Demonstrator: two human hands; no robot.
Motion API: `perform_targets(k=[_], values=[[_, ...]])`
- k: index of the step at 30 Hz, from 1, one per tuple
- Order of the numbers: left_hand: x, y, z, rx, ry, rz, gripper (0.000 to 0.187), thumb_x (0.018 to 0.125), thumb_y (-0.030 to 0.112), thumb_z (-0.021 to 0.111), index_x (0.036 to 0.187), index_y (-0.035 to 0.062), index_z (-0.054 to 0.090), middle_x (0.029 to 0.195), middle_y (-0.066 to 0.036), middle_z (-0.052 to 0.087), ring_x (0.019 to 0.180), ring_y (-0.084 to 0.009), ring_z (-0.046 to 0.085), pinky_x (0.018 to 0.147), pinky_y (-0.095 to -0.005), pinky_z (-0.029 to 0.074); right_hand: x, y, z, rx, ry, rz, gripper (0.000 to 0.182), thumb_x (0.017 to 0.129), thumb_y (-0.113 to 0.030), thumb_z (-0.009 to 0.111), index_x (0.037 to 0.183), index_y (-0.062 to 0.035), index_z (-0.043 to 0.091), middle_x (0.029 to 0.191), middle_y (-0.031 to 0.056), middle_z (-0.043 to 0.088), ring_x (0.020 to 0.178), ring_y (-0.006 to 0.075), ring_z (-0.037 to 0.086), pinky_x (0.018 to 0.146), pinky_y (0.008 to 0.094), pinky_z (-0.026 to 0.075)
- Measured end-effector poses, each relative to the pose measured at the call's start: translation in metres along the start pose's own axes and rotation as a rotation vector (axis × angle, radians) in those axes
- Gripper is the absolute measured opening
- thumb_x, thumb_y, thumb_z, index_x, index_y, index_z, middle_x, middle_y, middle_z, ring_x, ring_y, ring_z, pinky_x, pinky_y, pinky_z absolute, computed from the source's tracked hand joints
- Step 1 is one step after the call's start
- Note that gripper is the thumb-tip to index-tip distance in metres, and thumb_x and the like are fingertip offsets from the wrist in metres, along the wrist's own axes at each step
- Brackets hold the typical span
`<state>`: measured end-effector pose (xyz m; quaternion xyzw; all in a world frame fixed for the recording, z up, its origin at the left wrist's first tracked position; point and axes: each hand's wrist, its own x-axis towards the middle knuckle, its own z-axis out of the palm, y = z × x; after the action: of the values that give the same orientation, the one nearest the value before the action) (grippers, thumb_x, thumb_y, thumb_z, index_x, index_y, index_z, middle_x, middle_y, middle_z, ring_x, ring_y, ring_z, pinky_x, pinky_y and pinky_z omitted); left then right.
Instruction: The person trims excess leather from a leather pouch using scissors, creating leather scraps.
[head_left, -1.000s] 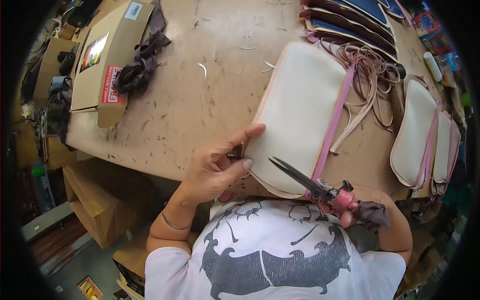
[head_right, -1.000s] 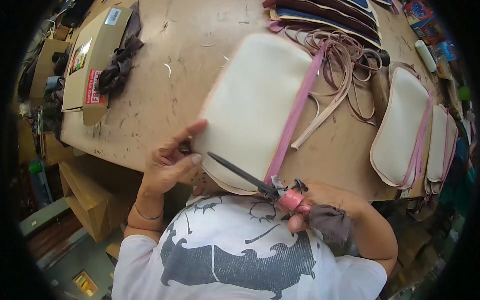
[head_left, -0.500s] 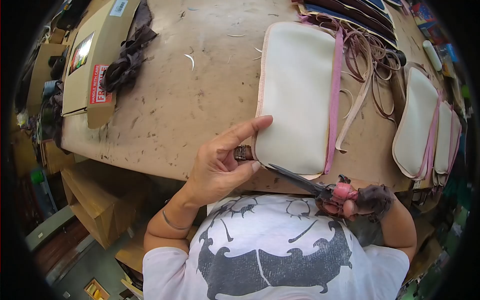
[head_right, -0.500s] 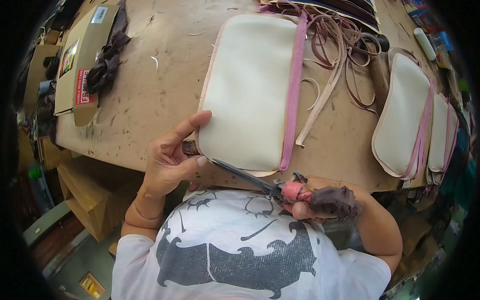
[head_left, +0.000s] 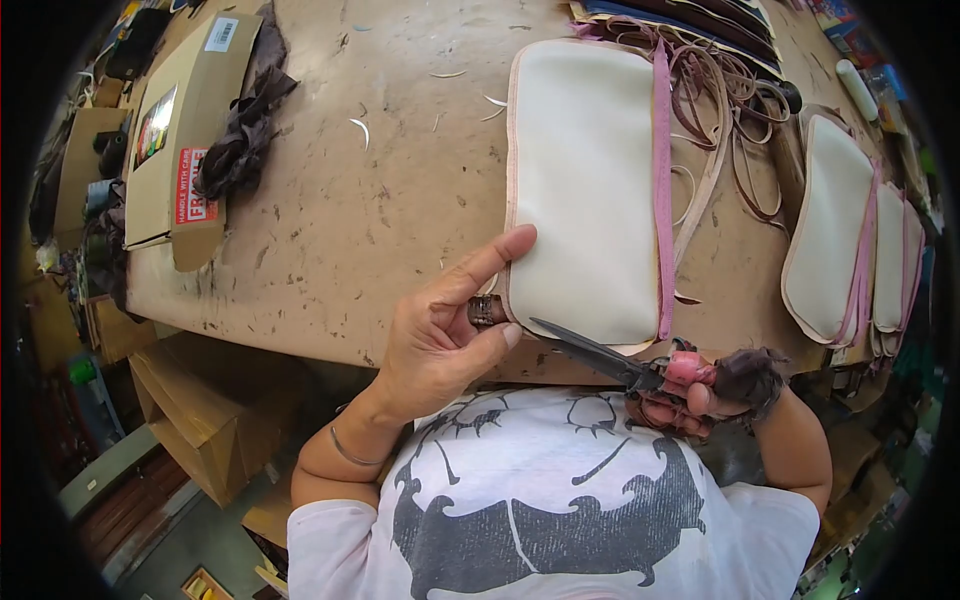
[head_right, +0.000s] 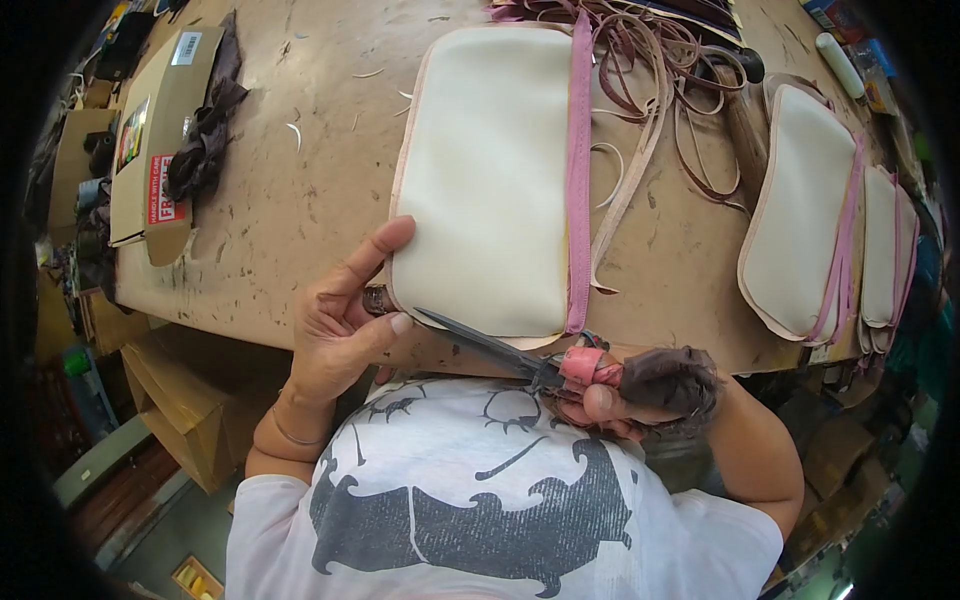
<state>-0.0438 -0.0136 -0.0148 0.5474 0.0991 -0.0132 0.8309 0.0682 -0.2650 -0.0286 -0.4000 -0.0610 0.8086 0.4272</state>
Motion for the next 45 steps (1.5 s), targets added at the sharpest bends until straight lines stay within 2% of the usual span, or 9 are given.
perform_targets(k=[4,6,8,12,16,20,28,41,45], values=[[0.001,0.003,0.001,-0.002,-0.004,-0.02,0.053,0.07,-0.015,0.042,0.121,-0.0088,0.027,0.128,-0.016,0.027,0.115,-0.0177,0.033,0.092,-0.0243,0.034,-0.003,0.013,-0.003,-0.285,0.251,0.094,0.036,0.071,-0.04,0.059,0.082,-0.0064,0.053,0.056,-0.0033,0.042,0.046,0.0055,0.04,0.041,0.0194,0.032],[0.001,0.003,0.002,0.004,-0.008,-0.038,0.054,0.07,-0.015,0.042,0.121,-0.0086,0.027,0.129,-0.015,0.027,0.116,-0.0178,0.032,0.092,-0.0245,0.034,0.003,0.013,-0.01,-0.546,0.218,-0.244,0.035,0.071,-0.037,0.06,0.066,-0.0046,0.05,0.052,0.0026,0.042,0.045,0.0142,0.04,0.043,0.025,0.033],[0.002,0.003,0.004,-0.005,-0.015,-0.043,0.054,0.07,-0.015,0.042,0.121,-0.0084,0.026,0.129,-0.015,0.027,0.116,-0.0178,0.032,0.092,-0.0247,0.034,-0.004,-0.005,0.001,-0.86,0.246,-0.324,0.041,0.069,-0.039,0.061,0.06,-0.0029,0.046,0.053,0.0065,0.042,0.045,0.019,0.04,0.044,0.0277,0.034],[0.003,0.003,0.006,-0.033,-0.03,-0.044,0.054,0.07,-0.015,0.042,0.121,-0.0089,0.026,0.129,-0.015,0.026,0.117,-0.0175,0.031,0.093,-0.0248,0.033,-0.009,-0.026,0.013,-0.61,0.378,0.08,0.04,0.053,-0.031,0.077,0.074,-0.0042,0.057,0.062,-0.0016,0.052,0.056,0.0091,0.049,0.045,0.0214,0.036],[0.003,0.001,0.005,0.027,-0.041,-0.019,0.054,0.07,-0.015,0.043,0.122,-0.0069,0.027,0.127,-0.013,0.029,0.111,-0.0165,0.037,0.09,-0.0246,0.036,-0.01,-0.026,0.011,-0.574,0.383,0.12,0.048,0.051,-0.04,0.076,0.075,-0.0032,0.056,0.061,-0.0019,0.051,0.053,0.0086,0.047,0.045,0.0216,0.035],[0.005,0.005,0.004,0.065,-0.113,-0.05,0.054,0.071,-0.015,0.045,0.122,-0.0041,0.03,0.121,-0.011,0.035,0.097,-0.0144,0.046,0.083,-0.0239,0.041,-0.013,-0.008,0.003,-0.776,0.29,-0.23,0.04,0.07,-0.035,0.062,0.057,-0.0012,0.045,0.047,0.0071,0.039,0.041,0.0172,0.037,0.042,0.0305,0.032],[0.009,0.0,0.012,0.058,-0.115,-0.106,0.053,0.07,-0.015,0.048,0.12,-0.0039,0.034,0.113,-0.009,0.038,0.084,-0.0107,0.049,0.076,-0.0218,0.045,-0.013,-0.012,0.018,-0.396,0.342,0.143,0.045,0.065,-0.049,0.06,0.068,-0.0053,0.05,0.047,0.0011,0.045,0.04,0.0087,0.045,0.036,0.0214,0.035],[0.015,-0.024,0.04,0.145,-0.118,0.013,0.055,0.067,-0.017,0.047,0.119,-0.0021,0.035,0.112,-0.008,0.034,0.085,-0.0114,0.049,0.076,-0.0218,0.048,-0.02,0.042,0.012,0.098,0.12,-0.088,0.06,0.062,-0.06,0.057,0.083,-0.0054,0.047,0.058,-0.0034,0.042,0.04,0.0038,0.039,0.034,0.0167,0.034],[0.017,-0.025,0.05,0.144,-0.083,0.017,0.055,0.067,-0.016,0.048,0.119,-0.0021,0.036,0.11,-0.008,0.035,0.086,-0.0121,0.049,0.078,-0.0221,0.047,-0.024,0.038,0.02,0.174,0.188,-0.1,0.068,0.047,-0.067,0.062,0.072,-0.0062,0.042,0.052,-0.0064,0.035,0.04,-0.0001,0.033,0.034,0.0129,0.025]])
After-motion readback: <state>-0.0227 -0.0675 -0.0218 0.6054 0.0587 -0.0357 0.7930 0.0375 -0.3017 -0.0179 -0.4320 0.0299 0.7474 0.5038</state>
